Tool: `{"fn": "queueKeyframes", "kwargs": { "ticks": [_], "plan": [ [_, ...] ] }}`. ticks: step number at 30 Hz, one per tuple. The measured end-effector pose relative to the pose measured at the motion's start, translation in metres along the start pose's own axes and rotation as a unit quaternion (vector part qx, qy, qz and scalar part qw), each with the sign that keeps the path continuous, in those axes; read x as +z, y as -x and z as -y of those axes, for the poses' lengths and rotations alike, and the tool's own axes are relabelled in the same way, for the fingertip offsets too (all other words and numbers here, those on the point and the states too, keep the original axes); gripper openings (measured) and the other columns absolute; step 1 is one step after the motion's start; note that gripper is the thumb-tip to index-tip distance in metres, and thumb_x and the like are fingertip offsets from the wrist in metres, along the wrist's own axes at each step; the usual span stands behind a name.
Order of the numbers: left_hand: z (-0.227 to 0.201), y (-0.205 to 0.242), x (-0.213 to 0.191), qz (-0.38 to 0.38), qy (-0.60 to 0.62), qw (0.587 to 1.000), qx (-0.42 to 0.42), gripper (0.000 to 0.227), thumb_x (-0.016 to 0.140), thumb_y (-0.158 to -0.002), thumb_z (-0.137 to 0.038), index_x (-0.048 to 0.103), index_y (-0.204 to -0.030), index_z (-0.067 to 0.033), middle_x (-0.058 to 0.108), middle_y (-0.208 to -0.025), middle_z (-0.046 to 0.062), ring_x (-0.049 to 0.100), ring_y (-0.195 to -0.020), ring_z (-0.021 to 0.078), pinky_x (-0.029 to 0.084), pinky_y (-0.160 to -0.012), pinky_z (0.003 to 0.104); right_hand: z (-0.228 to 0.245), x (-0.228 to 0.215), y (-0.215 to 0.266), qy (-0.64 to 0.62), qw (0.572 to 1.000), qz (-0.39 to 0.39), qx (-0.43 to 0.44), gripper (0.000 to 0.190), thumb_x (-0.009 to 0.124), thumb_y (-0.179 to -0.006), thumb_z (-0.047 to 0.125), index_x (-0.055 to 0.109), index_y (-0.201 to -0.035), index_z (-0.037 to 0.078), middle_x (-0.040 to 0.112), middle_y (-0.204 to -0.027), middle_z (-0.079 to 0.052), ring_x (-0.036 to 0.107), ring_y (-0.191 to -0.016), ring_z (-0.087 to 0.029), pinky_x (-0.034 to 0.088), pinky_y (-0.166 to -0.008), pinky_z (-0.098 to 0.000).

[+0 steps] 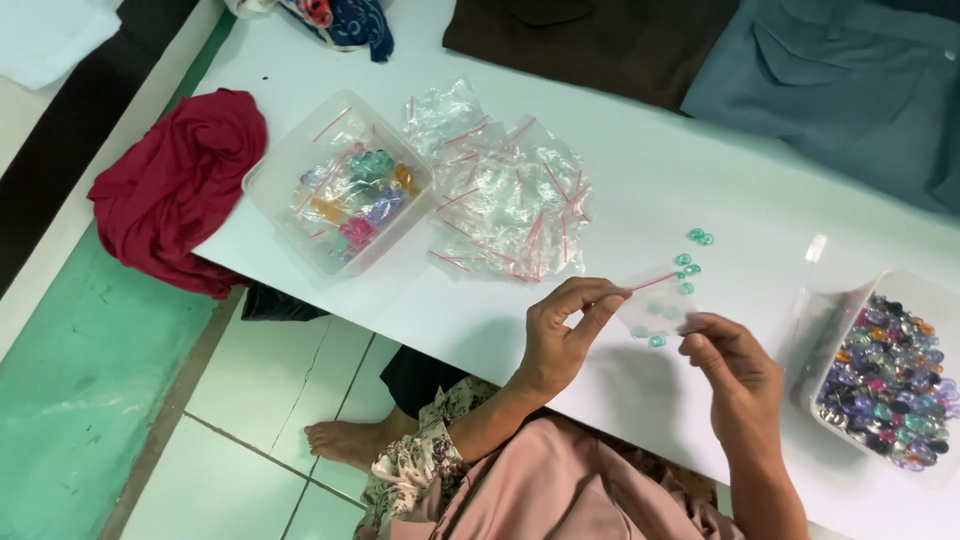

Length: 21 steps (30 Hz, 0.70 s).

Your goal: Sorting colored buttons from a mixed container and packing them into small plastic bags.

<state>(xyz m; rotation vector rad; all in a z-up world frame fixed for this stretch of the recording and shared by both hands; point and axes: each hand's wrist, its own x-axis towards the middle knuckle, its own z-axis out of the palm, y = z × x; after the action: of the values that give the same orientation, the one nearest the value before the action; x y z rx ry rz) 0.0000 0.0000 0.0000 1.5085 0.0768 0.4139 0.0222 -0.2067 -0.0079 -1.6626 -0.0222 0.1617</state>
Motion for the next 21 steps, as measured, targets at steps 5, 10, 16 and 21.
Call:
{"fn": "queueKeyframes", "kwargs": {
  "ticks": [5, 10, 16, 21],
  "plan": [
    [0.001, -0.001, 0.008, -0.008, -0.180, 0.957, 0.228, 0.009, 0.077, -0.095, -0.012, 0.074, -0.103, -0.0106, 0.071, -0.099, 0.001, 0.068, -0.087, 0.0149, 0.053, -0.083, 0.029, 0.022, -0.018, 0.010, 0.127, 0.982, -0.037, -0.138, 0.024, 0.065, -0.102, 0.007, 0.066, -0.124, -0.002, 0.068, -0.116, -0.017, 0.065, -0.106, -0.024, 0.056, -0.095, -0.0322],
    [-0.008, -0.001, 0.015, 0.011, -0.235, 0.921, 0.310, 0.015, 0.083, -0.091, -0.012, 0.070, -0.098, -0.0113, 0.070, -0.093, -0.001, 0.067, -0.079, 0.0137, 0.049, -0.076, 0.029, 0.041, -0.016, 0.012, 0.260, 0.899, -0.002, -0.352, 0.023, 0.069, -0.099, -0.007, 0.067, -0.122, -0.002, 0.063, -0.119, -0.021, 0.068, -0.101, -0.028, 0.062, -0.093, -0.0363],
    [-0.008, -0.002, 0.021, 0.016, -0.279, 0.899, 0.339, 0.022, 0.086, -0.089, -0.015, 0.065, -0.091, -0.0126, 0.066, -0.087, -0.001, 0.062, -0.070, 0.0139, 0.047, -0.072, 0.030, 0.044, -0.008, 0.003, 0.318, 0.858, 0.034, -0.402, 0.023, 0.072, -0.100, -0.004, 0.070, -0.122, 0.003, 0.058, -0.120, -0.020, 0.064, -0.108, -0.029, 0.059, -0.085, -0.0361],
    [0.002, 0.000, 0.024, -0.026, -0.296, 0.880, 0.371, 0.012, 0.082, -0.088, -0.013, 0.070, -0.086, -0.0154, 0.065, -0.083, -0.004, 0.063, -0.070, 0.0117, 0.052, -0.076, 0.029, 0.039, -0.005, -0.003, 0.332, 0.844, 0.009, -0.422, 0.018, 0.082, -0.088, 0.020, 0.078, -0.103, 0.011, 0.067, -0.112, -0.018, 0.065, -0.083, -0.028, 0.053, -0.069, -0.0389]
  ]
}}
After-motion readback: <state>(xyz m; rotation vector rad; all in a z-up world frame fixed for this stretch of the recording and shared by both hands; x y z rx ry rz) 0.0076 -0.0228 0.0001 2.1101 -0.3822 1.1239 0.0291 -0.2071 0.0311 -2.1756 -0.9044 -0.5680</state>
